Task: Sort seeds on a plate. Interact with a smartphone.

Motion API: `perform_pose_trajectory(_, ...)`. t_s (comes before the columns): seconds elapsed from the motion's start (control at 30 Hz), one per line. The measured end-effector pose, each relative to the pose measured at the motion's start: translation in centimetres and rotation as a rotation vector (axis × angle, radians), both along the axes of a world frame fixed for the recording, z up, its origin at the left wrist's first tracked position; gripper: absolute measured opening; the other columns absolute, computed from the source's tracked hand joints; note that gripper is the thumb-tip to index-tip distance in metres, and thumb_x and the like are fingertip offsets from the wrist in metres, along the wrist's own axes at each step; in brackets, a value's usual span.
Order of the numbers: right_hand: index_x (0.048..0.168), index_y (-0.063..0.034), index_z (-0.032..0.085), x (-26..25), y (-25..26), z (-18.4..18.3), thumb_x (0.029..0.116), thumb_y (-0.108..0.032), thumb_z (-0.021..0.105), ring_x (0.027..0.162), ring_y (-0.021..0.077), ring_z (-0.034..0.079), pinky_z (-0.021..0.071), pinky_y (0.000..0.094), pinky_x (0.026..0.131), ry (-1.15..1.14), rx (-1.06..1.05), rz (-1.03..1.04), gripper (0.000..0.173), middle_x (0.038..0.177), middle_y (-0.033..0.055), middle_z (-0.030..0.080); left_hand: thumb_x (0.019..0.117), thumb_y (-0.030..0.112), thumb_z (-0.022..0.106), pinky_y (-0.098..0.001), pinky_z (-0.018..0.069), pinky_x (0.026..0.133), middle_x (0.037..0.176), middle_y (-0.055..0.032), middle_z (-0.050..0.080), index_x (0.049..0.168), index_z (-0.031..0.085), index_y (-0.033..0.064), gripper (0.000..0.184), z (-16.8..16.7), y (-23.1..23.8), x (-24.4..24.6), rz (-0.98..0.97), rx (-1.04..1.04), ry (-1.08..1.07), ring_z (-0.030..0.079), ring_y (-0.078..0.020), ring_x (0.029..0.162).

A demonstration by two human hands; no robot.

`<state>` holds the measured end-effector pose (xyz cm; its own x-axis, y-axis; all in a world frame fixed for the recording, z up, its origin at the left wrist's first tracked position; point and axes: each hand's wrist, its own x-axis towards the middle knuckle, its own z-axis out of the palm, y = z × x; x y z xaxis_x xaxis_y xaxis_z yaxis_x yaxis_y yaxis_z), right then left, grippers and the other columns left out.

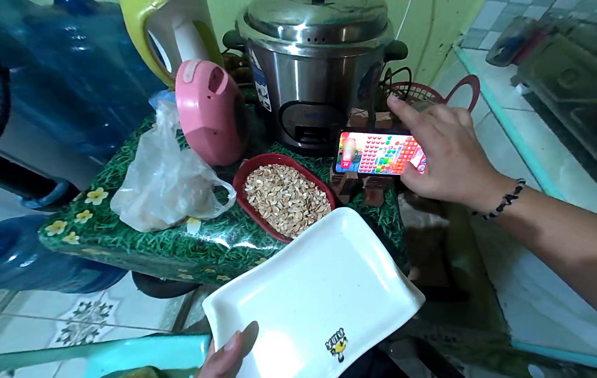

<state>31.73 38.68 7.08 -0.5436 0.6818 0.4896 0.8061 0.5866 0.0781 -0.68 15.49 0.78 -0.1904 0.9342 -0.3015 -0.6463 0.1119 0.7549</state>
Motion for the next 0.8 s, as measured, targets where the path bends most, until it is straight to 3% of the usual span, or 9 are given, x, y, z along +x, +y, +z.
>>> perform_pose_trajectory(0.8, 0.163, -0.0164, 0.03, -0.2, -0.13, -0.03, 0.08, -0.03, 0.067, 0.117, 0.042, 0.057, 0.0382, 0.0632, 0.096, -0.03, -0.018, -0.024, 0.092, 0.12, 0.0157, 0.067, 0.1022, 0.011, 0.034, -0.029, 0.0626, 0.08, 0.096, 0.0013, 0.076, 0.116, 0.057, 0.0155, 0.027, 0.27, 0.11, 0.14, 0.013, -0.018, 0.012, 0.074, -0.0076, 0.089)
